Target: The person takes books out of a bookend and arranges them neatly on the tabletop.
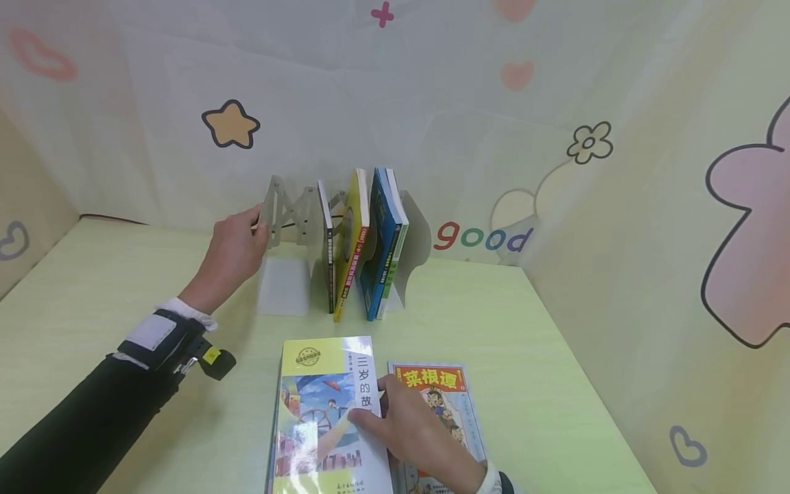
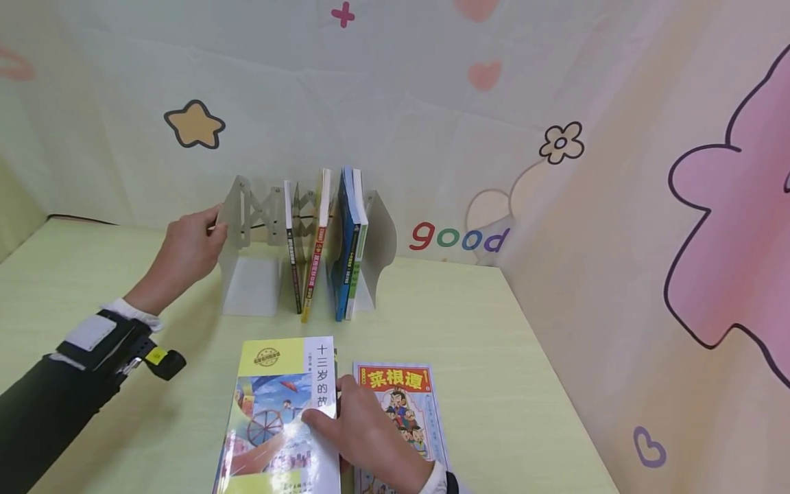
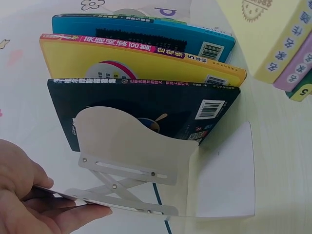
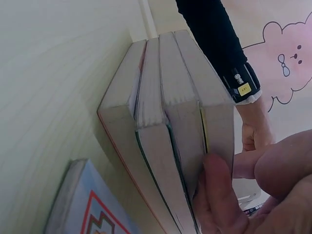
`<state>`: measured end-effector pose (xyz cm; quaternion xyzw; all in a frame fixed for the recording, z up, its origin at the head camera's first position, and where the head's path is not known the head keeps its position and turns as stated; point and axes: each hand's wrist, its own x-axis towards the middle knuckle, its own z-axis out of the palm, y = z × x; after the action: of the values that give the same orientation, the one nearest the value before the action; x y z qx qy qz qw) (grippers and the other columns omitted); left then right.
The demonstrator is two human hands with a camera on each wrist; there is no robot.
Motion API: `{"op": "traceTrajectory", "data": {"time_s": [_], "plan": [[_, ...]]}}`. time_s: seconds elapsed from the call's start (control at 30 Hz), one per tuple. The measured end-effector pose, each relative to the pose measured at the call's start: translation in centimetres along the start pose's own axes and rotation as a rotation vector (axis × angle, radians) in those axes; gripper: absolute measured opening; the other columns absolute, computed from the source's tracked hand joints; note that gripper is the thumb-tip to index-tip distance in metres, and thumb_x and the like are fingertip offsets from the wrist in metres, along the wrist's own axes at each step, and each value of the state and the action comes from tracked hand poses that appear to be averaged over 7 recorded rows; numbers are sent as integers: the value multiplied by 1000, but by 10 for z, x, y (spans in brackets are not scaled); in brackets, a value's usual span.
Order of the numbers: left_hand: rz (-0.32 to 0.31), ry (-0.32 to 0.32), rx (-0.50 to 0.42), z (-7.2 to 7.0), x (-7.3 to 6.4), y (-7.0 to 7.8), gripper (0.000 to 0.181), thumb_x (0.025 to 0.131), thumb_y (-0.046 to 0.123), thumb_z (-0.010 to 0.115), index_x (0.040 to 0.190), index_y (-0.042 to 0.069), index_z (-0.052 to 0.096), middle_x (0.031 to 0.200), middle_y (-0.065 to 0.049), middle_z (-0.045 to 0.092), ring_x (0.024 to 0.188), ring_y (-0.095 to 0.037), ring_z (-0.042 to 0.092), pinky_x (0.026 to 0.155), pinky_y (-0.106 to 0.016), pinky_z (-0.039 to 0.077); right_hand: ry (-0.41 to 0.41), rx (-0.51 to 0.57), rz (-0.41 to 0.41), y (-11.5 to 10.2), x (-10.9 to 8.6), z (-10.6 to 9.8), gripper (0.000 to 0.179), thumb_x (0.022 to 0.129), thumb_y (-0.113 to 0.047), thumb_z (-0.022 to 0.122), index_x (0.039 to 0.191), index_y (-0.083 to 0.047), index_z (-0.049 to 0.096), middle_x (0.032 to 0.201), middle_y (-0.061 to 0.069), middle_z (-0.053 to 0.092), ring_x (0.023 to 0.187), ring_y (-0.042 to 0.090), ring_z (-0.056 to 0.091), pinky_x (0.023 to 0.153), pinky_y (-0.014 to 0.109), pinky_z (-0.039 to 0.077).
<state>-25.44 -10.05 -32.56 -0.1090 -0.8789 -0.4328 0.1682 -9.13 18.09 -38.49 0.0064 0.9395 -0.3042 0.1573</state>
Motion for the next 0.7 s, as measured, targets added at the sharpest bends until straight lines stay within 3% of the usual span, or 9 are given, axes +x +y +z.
{"op": "traceTrajectory", "data": {"time_s": [0.3,0.5,0.6,0.7], "plan": [[10,6,6,0,-1,1,40,109,5,39,143,-12,50,134,-37,57,114,-51,63,68,-49,61,-8,2,-17,1,-1,0,55,91,-46,79,125,-9,56,80,1,60,63,17,64,47,24,50],[29,26,6,3,-1,0,37,108,3,41,138,-12,55,126,-38,62,102,-49,70,54,-35,53,35,-86,-11,2,-1,-2,69,90,-52,78,139,-9,55,82,0,60,66,17,61,49,26,48],[51,47,14,4,0,-1,35,107,2,42,135,-12,56,120,-38,65,93,-47,72,50,-32,49,98,-143,-70,2,-1,-8,75,90,-52,76,146,-9,53,91,-1,64,70,16,59,53,28,49],[69,73,30,4,-1,-1,34,106,1,41,133,-13,57,114,-38,67,85,-44,71,50,-34,48,153,-146,-140,3,0,-21,70,93,-49,75,145,-7,54,103,2,66,79,17,60,59,29,52]]}}
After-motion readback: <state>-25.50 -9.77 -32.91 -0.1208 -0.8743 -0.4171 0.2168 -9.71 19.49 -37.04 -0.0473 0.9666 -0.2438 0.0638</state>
